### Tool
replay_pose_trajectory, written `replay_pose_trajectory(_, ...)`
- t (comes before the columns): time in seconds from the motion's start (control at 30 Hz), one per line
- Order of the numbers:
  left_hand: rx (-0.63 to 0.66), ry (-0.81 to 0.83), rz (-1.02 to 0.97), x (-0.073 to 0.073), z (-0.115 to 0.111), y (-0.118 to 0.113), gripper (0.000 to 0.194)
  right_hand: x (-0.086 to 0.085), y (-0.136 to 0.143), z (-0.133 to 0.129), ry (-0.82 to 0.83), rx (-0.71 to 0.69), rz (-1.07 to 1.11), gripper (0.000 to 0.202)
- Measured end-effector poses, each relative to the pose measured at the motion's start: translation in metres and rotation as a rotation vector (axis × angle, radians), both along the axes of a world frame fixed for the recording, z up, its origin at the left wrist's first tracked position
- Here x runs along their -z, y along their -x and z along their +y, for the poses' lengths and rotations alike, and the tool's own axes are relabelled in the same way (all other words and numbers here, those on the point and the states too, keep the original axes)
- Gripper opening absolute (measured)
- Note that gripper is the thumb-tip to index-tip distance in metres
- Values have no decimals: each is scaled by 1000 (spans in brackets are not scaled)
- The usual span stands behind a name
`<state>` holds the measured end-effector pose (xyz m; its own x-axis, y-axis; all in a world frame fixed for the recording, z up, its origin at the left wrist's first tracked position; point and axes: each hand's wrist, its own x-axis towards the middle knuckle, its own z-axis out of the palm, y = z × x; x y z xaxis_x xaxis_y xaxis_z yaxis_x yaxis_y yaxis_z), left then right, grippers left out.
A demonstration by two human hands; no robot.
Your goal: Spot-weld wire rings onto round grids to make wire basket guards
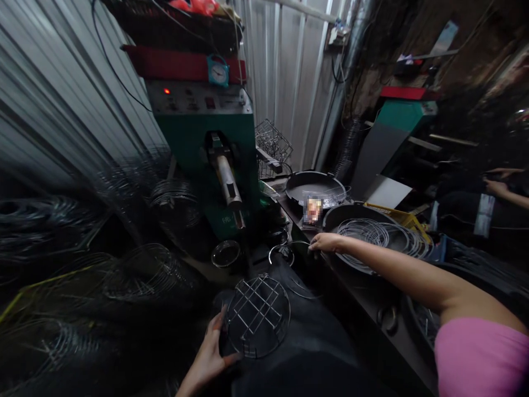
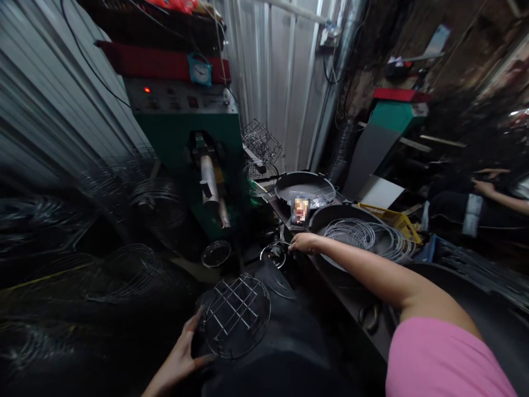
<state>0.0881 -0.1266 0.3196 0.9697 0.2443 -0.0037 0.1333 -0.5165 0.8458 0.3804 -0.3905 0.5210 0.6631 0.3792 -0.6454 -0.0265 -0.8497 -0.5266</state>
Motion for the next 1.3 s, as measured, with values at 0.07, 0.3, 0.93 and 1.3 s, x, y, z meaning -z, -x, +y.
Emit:
replay_pose_trajectory(0.07,-22,14,4,5,0,-1,95,-2,2,-5,-28,-4,23,19)
replay_pose_trajectory(0.3,-17,9,-11,10,-3,-4,100,5,9,-17,-210,125,-5,17)
replay_pose_trajectory(0.93,-252,-51,13,5,-1,-32,50,12,16,-57,-461,229,-545,33)
replay_pose_trajectory(1.3,-106,7,56,-14,13,-57,42,-15,45,-56,-430,19,-646,29)
